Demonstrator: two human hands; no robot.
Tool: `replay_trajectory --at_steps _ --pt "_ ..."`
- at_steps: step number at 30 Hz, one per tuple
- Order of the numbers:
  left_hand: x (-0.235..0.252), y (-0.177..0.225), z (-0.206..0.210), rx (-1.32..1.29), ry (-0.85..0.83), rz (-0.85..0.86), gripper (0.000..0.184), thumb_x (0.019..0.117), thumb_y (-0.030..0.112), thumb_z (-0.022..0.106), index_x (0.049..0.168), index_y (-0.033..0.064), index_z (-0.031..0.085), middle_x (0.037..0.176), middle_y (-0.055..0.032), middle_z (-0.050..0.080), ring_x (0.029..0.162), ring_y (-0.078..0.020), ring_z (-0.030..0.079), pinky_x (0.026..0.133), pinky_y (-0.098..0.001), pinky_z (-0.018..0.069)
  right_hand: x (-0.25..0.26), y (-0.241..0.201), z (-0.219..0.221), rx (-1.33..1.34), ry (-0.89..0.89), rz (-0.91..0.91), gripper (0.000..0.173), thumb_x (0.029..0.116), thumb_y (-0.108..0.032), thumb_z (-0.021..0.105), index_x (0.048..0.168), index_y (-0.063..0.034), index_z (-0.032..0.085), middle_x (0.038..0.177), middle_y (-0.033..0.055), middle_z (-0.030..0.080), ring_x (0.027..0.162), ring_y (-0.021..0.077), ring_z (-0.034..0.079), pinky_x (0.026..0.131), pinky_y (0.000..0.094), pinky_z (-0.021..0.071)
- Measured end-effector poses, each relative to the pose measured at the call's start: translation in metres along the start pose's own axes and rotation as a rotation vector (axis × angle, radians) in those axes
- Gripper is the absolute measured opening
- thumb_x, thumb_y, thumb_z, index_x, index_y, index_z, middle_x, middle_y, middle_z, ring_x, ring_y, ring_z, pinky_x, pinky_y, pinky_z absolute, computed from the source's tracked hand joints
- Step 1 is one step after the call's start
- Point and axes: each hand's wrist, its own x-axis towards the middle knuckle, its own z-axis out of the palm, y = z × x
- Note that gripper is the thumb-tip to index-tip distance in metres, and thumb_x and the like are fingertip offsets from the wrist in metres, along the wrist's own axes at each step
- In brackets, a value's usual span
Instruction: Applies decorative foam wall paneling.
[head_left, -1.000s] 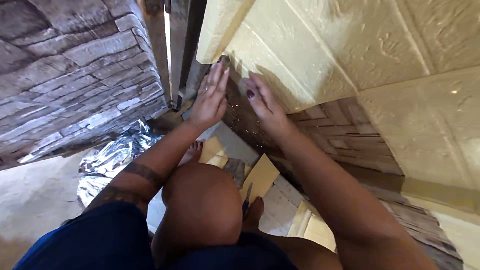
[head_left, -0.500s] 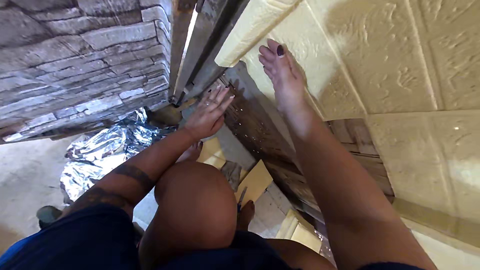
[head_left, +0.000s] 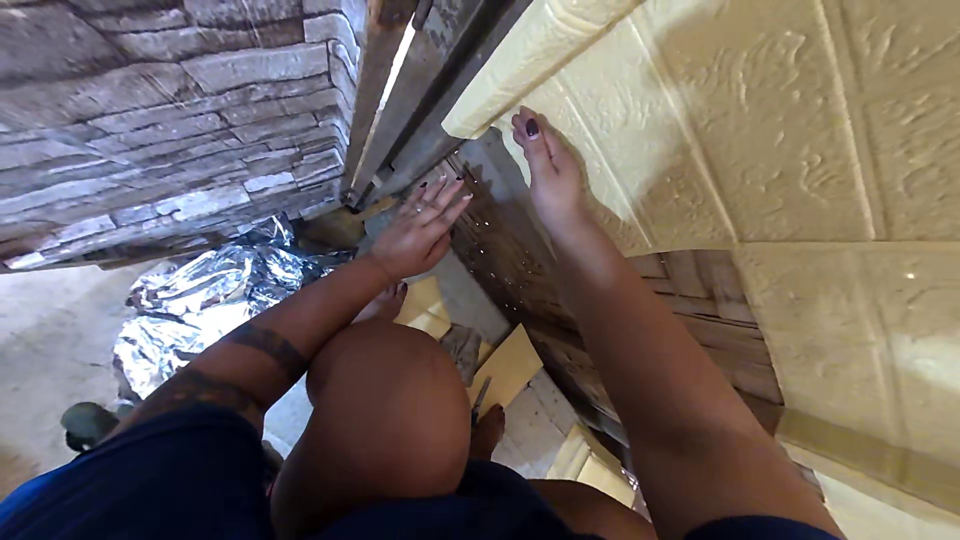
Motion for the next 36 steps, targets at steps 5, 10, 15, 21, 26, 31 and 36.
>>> replay_trajectory --at_steps 5,10,15,21,26,31,36 --pt "0.001 0.0 -0.002 0.006 -0.019 -0.018 0.05 0.1019 0.015 0.046 0.151 0.005 0.048 0.16 -0.0166 0.042 0.15 -0.0366 0.035 0.122 -0.0563 0.028 -0.002 0.0 -0.001 0.041 -0.007 0.022 0.056 0.1124 -0.037 0.027 0.151 0.0002 0.045 0.152 0.0154 0.051 0.139 0.0182 0.051 0.118 0.0363 0.0404" --pt "0.002 0.001 -0.005 -0.001 -0.075 -0.034 0.049 0.1021 0.016 0.045 0.15 0.0064 0.05 0.16 -0.0155 0.041 0.151 -0.0365 0.034 0.122 -0.0566 0.0276 0.01 -0.009 0.003 0.014 0.021 0.178 0.052 0.1122 -0.035 0.029 0.144 -0.0022 0.054 0.145 0.0123 0.059 0.133 0.0181 0.057 0.114 0.036 0.0447" --pt "-0.001 -0.001 -0.005 -0.006 -0.056 -0.029 0.048 0.1021 0.015 0.046 0.149 0.0057 0.051 0.16 -0.0158 0.042 0.151 -0.0364 0.034 0.122 -0.0566 0.0278 0.006 -0.023 0.005 -0.153 -0.022 0.225 0.052 0.1127 -0.035 0.029 0.145 -0.0019 0.052 0.143 0.0148 0.06 0.13 0.0214 0.059 0.111 0.0395 0.0455" --pt "0.001 0.0 -0.004 0.004 -0.096 -0.027 0.05 0.1019 0.017 0.046 0.151 0.0067 0.05 0.16 -0.0161 0.041 0.151 -0.0367 0.034 0.122 -0.0564 0.0274 0.006 -0.031 0.004 -0.236 -0.189 0.217 0.052 0.1122 -0.027 0.032 0.16 -0.0079 0.032 0.163 0.01 0.037 0.15 0.0177 0.036 0.124 0.039 0.0273" --pt "-0.001 -0.002 -0.004 -0.003 -0.101 -0.019 0.049 0.1012 0.015 0.047 0.149 0.007 0.052 0.16 -0.0161 0.042 0.15 -0.0368 0.036 0.121 -0.0578 0.029 0.01 -0.05 0.003 -0.444 -0.05 0.265 0.041 0.1058 -0.019 0.044 0.143 -0.0107 0.058 0.123 0.0145 0.068 0.111 0.0256 0.066 0.097 0.0457 0.0507" --pt "0.0 -0.004 -0.005 -0.005 -0.102 -0.019 0.048 0.1012 0.014 0.047 0.148 0.0096 0.054 0.16 -0.015 0.042 0.15 -0.0366 0.035 0.121 -0.0577 0.0283 0.025 -0.044 0.0 -0.561 -0.236 0.414 0.049 0.1022 -0.018 0.052 0.151 -0.0233 0.048 0.13 0.02 0.064 0.112 0.0383 0.066 0.094 0.062 0.05" --pt "-0.002 -0.005 -0.008 0.004 -0.081 -0.031 0.047 0.1006 0.013 0.048 0.147 0.0091 0.055 0.159 -0.0154 0.044 0.148 -0.0376 0.038 0.12 -0.0584 0.0312 0.011 -0.048 0.006 -0.807 -0.287 0.445 0.063 0.1041 -0.021 0.05 0.161 -0.0355 0.029 0.125 0.0227 0.067 0.111 0.0459 0.066 0.089 0.0676 0.0502"
